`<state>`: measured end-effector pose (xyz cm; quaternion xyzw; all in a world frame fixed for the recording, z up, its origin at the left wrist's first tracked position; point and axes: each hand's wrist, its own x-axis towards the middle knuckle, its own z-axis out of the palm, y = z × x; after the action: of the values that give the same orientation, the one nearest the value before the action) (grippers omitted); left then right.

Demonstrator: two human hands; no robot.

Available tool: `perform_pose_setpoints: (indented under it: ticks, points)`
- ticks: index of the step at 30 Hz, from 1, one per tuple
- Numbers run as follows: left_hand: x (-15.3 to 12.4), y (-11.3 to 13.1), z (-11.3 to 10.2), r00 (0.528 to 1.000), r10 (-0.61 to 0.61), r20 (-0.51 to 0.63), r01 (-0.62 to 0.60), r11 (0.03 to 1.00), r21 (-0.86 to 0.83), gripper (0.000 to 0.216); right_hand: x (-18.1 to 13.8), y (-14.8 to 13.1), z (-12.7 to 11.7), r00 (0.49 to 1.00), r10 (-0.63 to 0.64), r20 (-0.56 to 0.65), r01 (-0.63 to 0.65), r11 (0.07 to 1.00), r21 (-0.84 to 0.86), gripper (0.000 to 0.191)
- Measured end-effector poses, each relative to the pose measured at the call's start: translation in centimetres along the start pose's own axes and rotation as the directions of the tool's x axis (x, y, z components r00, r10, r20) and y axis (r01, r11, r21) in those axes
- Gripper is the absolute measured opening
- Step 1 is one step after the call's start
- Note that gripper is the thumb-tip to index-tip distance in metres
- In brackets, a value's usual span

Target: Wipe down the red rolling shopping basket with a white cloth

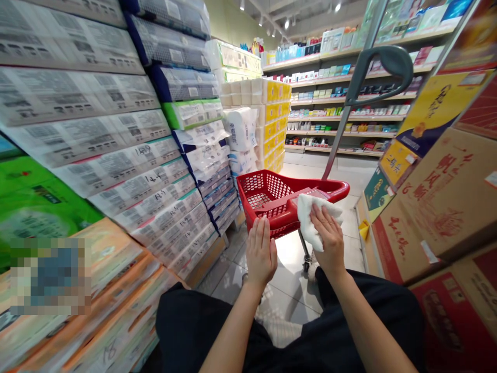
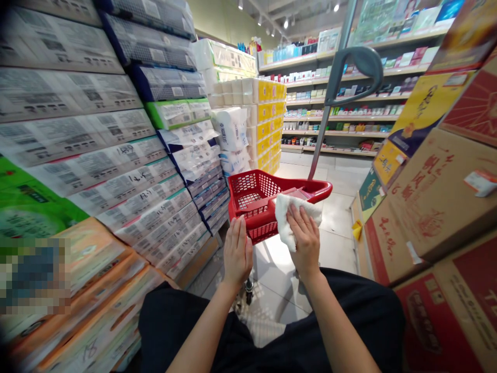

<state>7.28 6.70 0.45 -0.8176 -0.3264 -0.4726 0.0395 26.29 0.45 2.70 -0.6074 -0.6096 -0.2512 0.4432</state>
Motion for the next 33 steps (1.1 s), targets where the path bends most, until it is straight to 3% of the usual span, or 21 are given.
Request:
perform_pose_setpoints:
  ticks: [4, 10, 15, 21, 26, 30, 33]
  points:
    - [0.0, -0.1, 0.1, 1.0, -0.007, -0.008, 0.007, 1.0, 0.001, 0.062, -0.4, -2.1, 0.6, 0.999, 0.017, 0.039, -0.017, 1.0, 0.014, 0.053]
    - [0.1, -0.3, -0.2, 1.0, 0.029, 0.008, -0.029, 0.999, 0.015, 0.063, -1.3, -6.2, 1.4, 0.972, -0.137, 0.189, 0.121, 0.988, 0.092, 0.055]
    - [0.1, -0.3, -0.3, 1.0, 0.017, 0.008, -0.017, 1.0, 0.019, 0.062, -1.2, -3.7, 0.7, 0.961, -0.168, 0.217, 0.161, 0.986, 0.049, 0.055]
    - [0.1, -0.1, -0.1, 1.0, 0.008, 0.01, -0.008, 1.0, 0.002, 0.062, -1.2, -0.1, 0.4, 0.997, -0.067, 0.047, 0.067, 0.998, -0.016, 0.051]
    - [-0.1, -0.2, -0.1, 1.0, -0.006, 0.022, 0.007, 1.0, -0.022, 0.061, -1.1, -3.0, 1.3, 1.0, 0.014, 0.025, -0.015, 0.999, 0.04, 0.054]
    - [-0.1, -0.3, -0.3, 0.999, 0.004, 0.032, -0.003, 1.0, -0.029, 0.061, -1.4, -5.9, 1.9, 0.99, -0.081, 0.113, 0.069, 0.992, 0.105, 0.053]
    - [0.0, -0.3, -0.5, 0.999, 0.007, 0.051, -0.006, 1.0, -0.028, 0.061, -1.5, -6.0, 1.6, 0.974, -0.15, 0.172, 0.131, 0.984, 0.118, 0.053]
